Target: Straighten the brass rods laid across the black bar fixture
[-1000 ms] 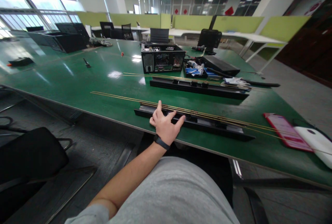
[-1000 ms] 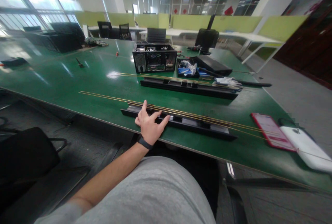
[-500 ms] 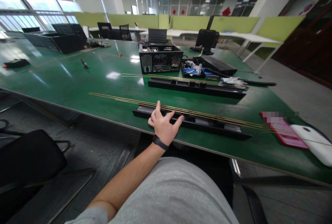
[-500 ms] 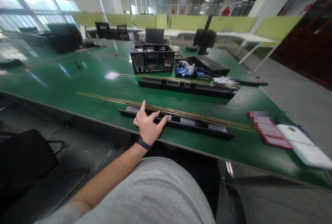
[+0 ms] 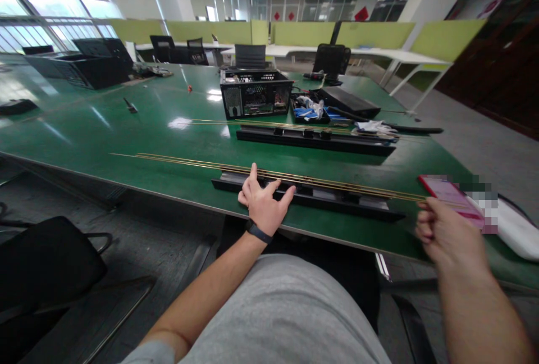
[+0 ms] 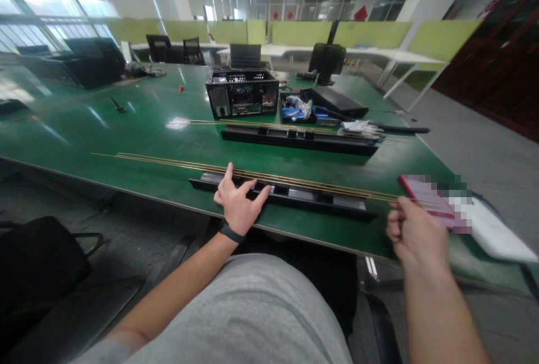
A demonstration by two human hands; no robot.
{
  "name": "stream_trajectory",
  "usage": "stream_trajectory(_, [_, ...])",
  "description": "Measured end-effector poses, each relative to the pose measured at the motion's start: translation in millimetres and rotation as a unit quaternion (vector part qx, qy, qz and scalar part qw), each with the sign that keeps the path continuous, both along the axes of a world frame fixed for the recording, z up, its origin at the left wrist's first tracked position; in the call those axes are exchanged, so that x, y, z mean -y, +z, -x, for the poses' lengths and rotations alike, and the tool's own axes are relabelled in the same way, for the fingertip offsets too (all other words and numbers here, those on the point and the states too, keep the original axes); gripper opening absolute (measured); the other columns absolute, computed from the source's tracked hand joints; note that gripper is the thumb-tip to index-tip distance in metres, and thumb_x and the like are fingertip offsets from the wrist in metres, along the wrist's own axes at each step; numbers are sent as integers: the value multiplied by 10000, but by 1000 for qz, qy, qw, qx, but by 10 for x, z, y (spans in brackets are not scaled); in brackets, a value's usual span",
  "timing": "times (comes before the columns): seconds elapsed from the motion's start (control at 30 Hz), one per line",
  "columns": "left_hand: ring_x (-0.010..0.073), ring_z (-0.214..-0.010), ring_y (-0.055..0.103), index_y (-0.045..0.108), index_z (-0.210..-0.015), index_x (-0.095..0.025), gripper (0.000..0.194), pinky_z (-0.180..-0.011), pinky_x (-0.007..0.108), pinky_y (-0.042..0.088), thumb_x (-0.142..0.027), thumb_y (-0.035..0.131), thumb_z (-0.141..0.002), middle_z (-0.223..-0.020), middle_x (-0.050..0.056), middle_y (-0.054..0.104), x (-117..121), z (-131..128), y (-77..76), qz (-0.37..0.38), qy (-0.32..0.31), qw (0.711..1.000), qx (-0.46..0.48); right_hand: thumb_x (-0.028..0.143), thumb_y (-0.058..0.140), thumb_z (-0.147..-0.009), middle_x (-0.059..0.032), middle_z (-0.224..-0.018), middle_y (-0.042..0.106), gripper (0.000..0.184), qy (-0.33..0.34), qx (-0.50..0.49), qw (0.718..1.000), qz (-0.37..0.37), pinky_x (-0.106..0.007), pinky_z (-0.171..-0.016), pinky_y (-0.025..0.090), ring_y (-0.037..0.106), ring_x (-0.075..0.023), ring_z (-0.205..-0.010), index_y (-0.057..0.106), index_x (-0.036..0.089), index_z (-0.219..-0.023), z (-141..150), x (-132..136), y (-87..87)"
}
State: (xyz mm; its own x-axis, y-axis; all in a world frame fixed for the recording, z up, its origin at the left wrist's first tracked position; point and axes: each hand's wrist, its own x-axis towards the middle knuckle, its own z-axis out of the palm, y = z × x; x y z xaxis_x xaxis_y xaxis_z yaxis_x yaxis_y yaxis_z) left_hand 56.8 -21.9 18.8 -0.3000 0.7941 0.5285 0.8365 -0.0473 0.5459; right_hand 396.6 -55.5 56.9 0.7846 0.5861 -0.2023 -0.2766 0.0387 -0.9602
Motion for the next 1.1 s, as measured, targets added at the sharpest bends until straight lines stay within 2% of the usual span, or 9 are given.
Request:
stream_trajectory(0.1, [434,-1516,508,910,-1054,-329,280,-1179,646,430,-557,892,-891,-1817,117,415,-3,0,-2,5,2,1000,-6,241,859,-862,-12,-595,514,225,41,18,999,-14,-182,-323,197,349,-63,-378,694,131,-754,225,7,-72])
stream_trajectory(0.2, [438,-1512,510,909,-1058,-327,279,-1176,650,433,-551,890,-894,-1812,118,424,-5,-4,-4,4,3,1000,-6,277,927,-797,-4,-590,518,288,28,14,999,-25,-176,-330,202,360,-55,-385,686,124,-765,289,13,-85])
stream_trajectory(0.43, [441,-1506,517,909,-1043,-325,261,-1170,651,445,-537,898,-891,-1800,123,440,-11,-7,-20,-11,2,1000,-1,210,746,-898,-5,-582,536,143,7,14,998,-53,-221,-322,186,352,-92,-347,658,162,-795,246,3,-123])
stream_trajectory(0.73, [442,-1497,518,905,-1074,-324,286,-1174,651,442,-545,894,-893,-1813,121,418,-6,-10,-22,-4,3,1000,-4,191,798,-841,5,-591,526,138,14,-7,998,-68,-211,-343,194,363,-82,-377,665,159,-818,242,22,-130])
stream_trajectory(0.87, [449,-1487,524,899,-1097,-314,301,-1177,668,438,-530,901,-887,-1811,139,415,-14,-11,-31,-17,-3,1000,-3,229,838,-818,6,-603,537,188,24,-3,997,-71,-210,-335,202,368,-82,-375,662,164,-830,207,29,-168])
stream_trajectory(1.1, [459,-1498,505,874,-1101,-294,324,-1164,683,433,-517,920,-871,-1773,176,456,-17,-11,-68,-47,-2,999,-13,389,943,-701,35,-604,537,393,52,16,995,-80,-186,-311,228,367,-71,-382,664,169,-870,158,38,-239])
